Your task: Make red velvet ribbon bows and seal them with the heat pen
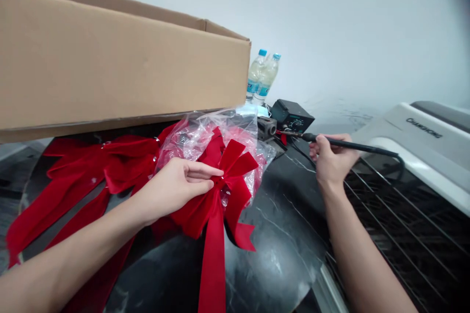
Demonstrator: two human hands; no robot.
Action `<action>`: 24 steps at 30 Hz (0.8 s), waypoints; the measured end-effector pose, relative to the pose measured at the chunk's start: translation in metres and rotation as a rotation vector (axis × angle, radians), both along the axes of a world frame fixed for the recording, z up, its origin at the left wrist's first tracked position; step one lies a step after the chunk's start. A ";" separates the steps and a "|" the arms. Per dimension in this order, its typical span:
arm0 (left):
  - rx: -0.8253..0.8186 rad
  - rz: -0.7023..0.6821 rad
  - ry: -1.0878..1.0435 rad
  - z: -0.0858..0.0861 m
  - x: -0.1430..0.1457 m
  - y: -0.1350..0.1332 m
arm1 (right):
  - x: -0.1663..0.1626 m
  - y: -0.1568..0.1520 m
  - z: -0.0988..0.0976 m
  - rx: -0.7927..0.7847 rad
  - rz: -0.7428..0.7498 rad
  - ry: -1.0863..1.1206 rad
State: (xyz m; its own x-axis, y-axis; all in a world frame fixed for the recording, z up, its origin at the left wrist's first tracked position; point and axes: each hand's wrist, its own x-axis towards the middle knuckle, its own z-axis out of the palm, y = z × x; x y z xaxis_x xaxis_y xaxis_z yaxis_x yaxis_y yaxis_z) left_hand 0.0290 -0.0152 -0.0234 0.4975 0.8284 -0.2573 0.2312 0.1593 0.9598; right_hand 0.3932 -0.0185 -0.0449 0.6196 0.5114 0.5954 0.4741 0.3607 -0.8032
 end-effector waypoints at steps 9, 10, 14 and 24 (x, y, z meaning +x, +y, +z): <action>-0.019 -0.013 -0.054 0.005 0.000 -0.003 | 0.001 0.040 -0.019 -0.241 0.217 -0.093; -0.023 -0.010 -0.071 0.005 0.000 -0.004 | 0.000 0.043 -0.020 -0.270 0.238 -0.106; -0.030 -0.029 -0.125 0.007 0.000 -0.006 | -0.004 0.053 -0.026 -0.358 0.270 -0.143; 0.011 -0.143 -0.129 0.007 -0.003 -0.004 | -0.016 0.058 -0.032 -0.516 0.237 -0.021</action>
State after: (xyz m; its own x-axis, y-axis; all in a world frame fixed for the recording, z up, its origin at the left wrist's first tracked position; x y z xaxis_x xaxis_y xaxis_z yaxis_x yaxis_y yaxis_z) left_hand 0.0264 -0.0188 -0.0162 0.6384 0.7495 -0.1752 0.1256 0.1232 0.9844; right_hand 0.3772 0.0394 -0.0773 0.4432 0.8630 0.2425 0.4459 0.0224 -0.8948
